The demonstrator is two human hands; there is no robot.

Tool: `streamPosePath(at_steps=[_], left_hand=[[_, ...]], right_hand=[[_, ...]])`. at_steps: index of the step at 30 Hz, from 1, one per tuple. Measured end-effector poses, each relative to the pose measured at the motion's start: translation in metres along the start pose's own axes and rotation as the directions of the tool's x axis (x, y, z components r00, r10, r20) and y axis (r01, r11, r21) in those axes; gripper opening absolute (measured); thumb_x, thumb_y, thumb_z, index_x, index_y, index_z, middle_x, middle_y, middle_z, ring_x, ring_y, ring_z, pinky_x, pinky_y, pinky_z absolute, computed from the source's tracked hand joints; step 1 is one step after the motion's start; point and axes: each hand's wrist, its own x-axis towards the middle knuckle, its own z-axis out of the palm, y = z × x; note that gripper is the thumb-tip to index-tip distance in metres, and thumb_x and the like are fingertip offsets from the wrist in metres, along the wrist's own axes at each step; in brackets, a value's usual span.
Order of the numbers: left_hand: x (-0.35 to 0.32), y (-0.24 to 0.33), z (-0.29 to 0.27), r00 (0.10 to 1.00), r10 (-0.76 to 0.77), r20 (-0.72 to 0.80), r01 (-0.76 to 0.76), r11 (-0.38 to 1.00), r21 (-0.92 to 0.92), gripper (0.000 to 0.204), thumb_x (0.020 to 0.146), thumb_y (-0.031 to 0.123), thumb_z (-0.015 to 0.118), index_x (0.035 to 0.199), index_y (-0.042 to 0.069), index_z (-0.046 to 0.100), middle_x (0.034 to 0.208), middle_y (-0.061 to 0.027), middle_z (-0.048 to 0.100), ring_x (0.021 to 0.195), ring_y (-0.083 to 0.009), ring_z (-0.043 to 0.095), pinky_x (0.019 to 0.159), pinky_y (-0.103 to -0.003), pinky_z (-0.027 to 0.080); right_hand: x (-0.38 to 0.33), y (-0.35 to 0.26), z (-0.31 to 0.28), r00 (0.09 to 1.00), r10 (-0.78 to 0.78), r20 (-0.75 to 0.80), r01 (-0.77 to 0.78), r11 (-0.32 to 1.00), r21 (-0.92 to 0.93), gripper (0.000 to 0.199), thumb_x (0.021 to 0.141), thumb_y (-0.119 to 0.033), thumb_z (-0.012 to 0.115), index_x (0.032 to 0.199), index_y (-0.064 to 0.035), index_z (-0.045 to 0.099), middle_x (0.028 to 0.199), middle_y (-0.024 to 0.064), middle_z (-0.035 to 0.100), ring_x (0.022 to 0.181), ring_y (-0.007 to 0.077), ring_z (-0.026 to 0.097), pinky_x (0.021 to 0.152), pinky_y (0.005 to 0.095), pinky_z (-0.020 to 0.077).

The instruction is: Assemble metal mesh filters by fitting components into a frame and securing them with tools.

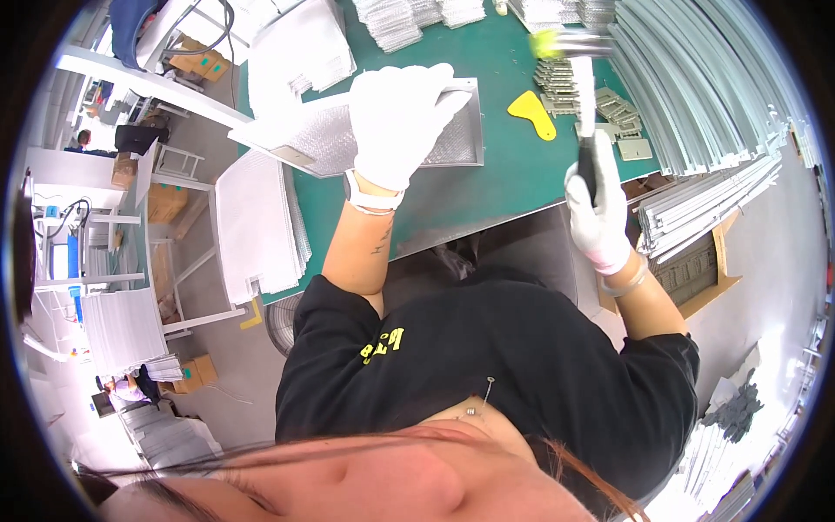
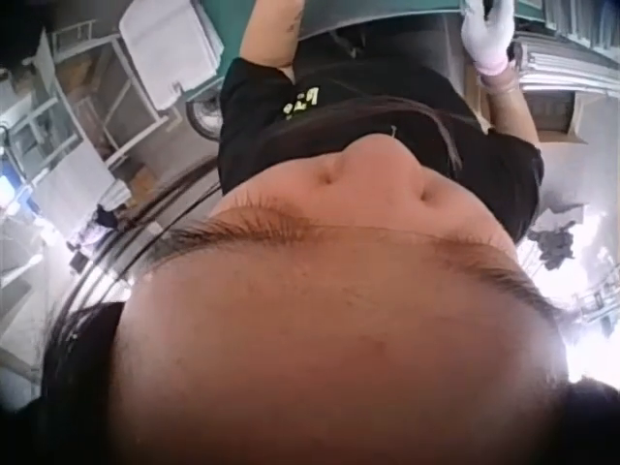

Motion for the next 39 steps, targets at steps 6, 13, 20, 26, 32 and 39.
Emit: streamPosePath(at_steps=[6,13,20,26,32,39], left_hand=[[-0.007,0.000,0.003,0.993,-0.001,-0.116,-0.006,0.998,-0.059,0.031,0.077,0.036,0.077,0.097,0.015,0.068,0.073,-0.0010,0.063,0.068,-0.0229,0.059,0.067,-0.038,0.042],[-0.013,0.018,0.009,0.933,-0.075,-0.353,0.014,0.985,-0.174,0.042,0.068,0.040,0.085,0.093,0.013,0.066,0.077,-0.0041,0.057,0.079,-0.0268,0.055,0.076,-0.044,0.038],[-0.005,0.031,0.024,0.885,-0.166,-0.434,0.110,0.982,-0.152,0.027,0.065,0.035,0.081,0.072,0.017,0.062,0.071,-0.0015,0.050,0.071,-0.0247,0.050,0.072,-0.041,0.034],[0.001,0.030,0.027,0.860,-0.176,-0.478,0.094,0.977,-0.190,0.027,0.067,0.033,0.076,0.060,0.018,0.055,0.059,-0.0010,0.041,0.058,-0.0241,0.046,0.064,-0.043,0.032],[0.002,0.028,0.021,0.892,-0.157,-0.424,0.122,0.987,-0.109,0.028,0.065,0.032,0.076,0.056,0.019,0.053,0.054,-0.0008,0.040,0.054,-0.0223,0.047,0.060,-0.041,0.034],[-0.002,0.036,0.014,0.870,-0.136,-0.474,0.071,0.986,-0.152,0.032,0.065,0.033,0.078,0.054,0.021,0.051,0.057,0.0000,0.042,0.056,-0.0221,0.047,0.061,-0.040,0.035]], right_hand=[[0.000,-0.021,0.019,0.985,0.031,0.168,0.016,0.962,-0.273,0.053,0.094,-0.003,0.059,0.145,0.0040,0.045,0.141,0.0232,0.055,0.129,0.0290,0.057,0.107,0.0350,0.0422],[0.055,-0.071,-0.061,0.939,-0.330,0.095,0.341,0.867,-0.363,0.052,0.096,-0.003,0.054,0.146,0.0043,0.041,0.092,0.0095,0.062,0.077,0.0164,0.058,0.074,0.0303,0.0511],[0.070,-0.092,-0.060,0.856,-0.299,0.423,0.510,0.628,-0.588,0.045,0.093,0.001,0.058,0.138,0.0024,0.054,0.112,0.0150,0.069,0.091,0.0249,0.067,0.085,0.0324,0.0517],[0.058,-0.085,-0.081,0.910,-0.178,0.375,0.382,0.711,-0.590,0.049,0.092,0.002,0.057,0.140,0.0027,0.051,0.111,0.0201,0.068,0.097,0.0308,0.068,0.086,0.0362,0.0529],[0.053,0.001,-0.033,0.885,-0.023,0.465,0.318,0.761,-0.566,0.059,0.087,0.000,0.058,0.144,-0.0116,0.051,0.122,0.0199,0.064,0.108,0.0373,0.064,0.093,0.0400,0.0514],[0.125,0.040,0.013,0.915,-0.346,0.207,0.387,0.613,-0.689,0.065,0.090,-0.016,0.067,0.148,-0.0031,0.041,0.140,0.0231,0.048,0.131,0.0389,0.045,0.111,0.0484,0.0335]])
